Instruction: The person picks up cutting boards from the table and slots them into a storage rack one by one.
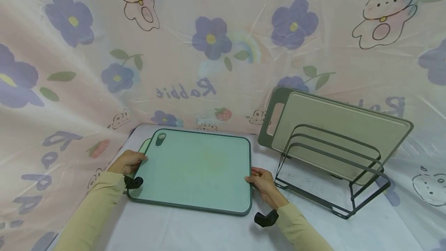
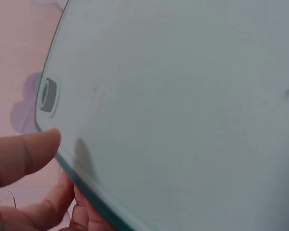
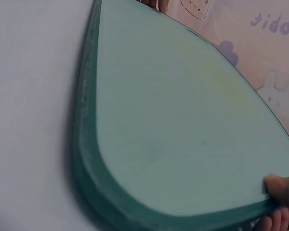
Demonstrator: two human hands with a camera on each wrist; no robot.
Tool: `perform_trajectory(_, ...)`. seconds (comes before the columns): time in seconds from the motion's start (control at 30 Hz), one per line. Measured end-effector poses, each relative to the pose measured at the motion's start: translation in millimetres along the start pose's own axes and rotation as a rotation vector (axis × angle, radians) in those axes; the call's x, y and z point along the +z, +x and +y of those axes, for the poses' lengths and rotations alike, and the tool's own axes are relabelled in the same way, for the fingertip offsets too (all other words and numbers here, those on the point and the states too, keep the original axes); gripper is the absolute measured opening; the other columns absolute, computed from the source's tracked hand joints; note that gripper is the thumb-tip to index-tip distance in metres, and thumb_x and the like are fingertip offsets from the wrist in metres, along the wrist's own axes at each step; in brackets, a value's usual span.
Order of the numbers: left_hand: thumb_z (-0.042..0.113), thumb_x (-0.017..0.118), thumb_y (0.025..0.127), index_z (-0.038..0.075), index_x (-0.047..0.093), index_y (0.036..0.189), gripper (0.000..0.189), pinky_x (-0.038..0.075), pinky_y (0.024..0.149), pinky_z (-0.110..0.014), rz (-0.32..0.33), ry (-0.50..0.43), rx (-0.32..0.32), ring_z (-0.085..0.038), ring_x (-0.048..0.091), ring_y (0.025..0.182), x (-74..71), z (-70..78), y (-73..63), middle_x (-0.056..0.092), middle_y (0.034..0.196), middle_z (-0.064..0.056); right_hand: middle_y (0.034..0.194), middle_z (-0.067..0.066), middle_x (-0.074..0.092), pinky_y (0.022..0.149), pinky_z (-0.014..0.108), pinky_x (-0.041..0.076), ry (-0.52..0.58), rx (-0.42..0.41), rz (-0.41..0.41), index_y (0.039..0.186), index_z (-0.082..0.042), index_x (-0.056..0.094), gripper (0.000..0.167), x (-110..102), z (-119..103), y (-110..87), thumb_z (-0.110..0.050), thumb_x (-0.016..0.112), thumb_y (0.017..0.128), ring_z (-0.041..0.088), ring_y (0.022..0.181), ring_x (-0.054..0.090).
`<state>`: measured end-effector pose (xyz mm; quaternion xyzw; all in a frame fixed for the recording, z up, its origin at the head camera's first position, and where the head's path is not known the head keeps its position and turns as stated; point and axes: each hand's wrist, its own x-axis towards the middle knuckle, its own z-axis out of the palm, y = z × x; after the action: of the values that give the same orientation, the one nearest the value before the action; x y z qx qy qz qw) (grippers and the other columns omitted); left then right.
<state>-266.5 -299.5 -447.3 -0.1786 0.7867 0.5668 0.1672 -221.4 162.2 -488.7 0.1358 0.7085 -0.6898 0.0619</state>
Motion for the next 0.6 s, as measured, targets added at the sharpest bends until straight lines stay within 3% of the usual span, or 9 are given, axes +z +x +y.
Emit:
perform_trajectory(0.1,0.010,0.062,0.091,-0.020,0.036,0.132,0.057,0.047,0.080,-0.035,0.029,-0.025,-0.009,-0.026,0.048,0.096,1.0,0.7,1.0,0.044,0.115,-0.023,0.105,0.016,0.060,0.075,0.027,0.051,-0.001,-0.005,0.003,0.124,0.012,0.053,0.048,-1.4,-1.3,0.3,0.010,0.072,0.080,0.019,0.089,0.058)
perform_trajectory(0.23,0.010,0.056,0.097,-0.016,0.027,0.143,0.060,0.044,0.091,-0.042,0.046,-0.073,-0.017,-0.032,0.044,0.111,3.1,4.2,-2.3,0.033,0.139,-0.033,0.105,0.017,0.061,0.075,0.029,0.051,0.004,0.001,0.011,0.123,0.011,0.054,0.049,-1.5,-4.9,0.1,0.011,0.073,0.078,0.020,0.088,0.059)
perform_trajectory(0.37,0.011,0.052,0.100,-0.012,0.020,0.147,0.061,0.042,0.095,-0.041,0.034,-0.114,-0.016,-0.033,0.039,0.120,2.4,5.5,-3.8,0.020,0.151,-0.032,0.105,0.016,0.063,0.075,0.030,0.052,0.023,0.013,0.019,0.123,0.010,0.054,0.049,-0.1,-8.8,-0.7,0.012,0.073,0.078,0.019,0.087,0.060)
perform_trajectory(0.47,0.011,0.051,0.100,-0.013,0.020,0.147,0.061,0.044,0.090,-0.037,0.026,-0.135,0.001,-0.029,0.044,0.114,1.2,4.1,-3.8,0.025,0.148,-0.031,0.104,0.016,0.065,0.074,0.030,0.053,0.046,0.013,0.027,0.122,0.011,0.054,0.048,0.7,-11.8,-1.5,0.012,0.072,0.078,0.018,0.084,0.062)
perform_trajectory(0.6,0.012,0.053,0.099,-0.017,0.028,0.142,0.057,0.045,0.081,-0.033,0.032,-0.151,0.027,-0.021,0.049,0.098,-0.6,4.6,-6.4,0.042,0.128,-0.024,0.098,0.014,0.067,0.072,0.030,0.054,0.077,0.018,0.050,0.119,0.010,0.056,0.043,0.6,-15.2,-1.0,0.009,0.073,0.080,0.017,0.081,0.064)
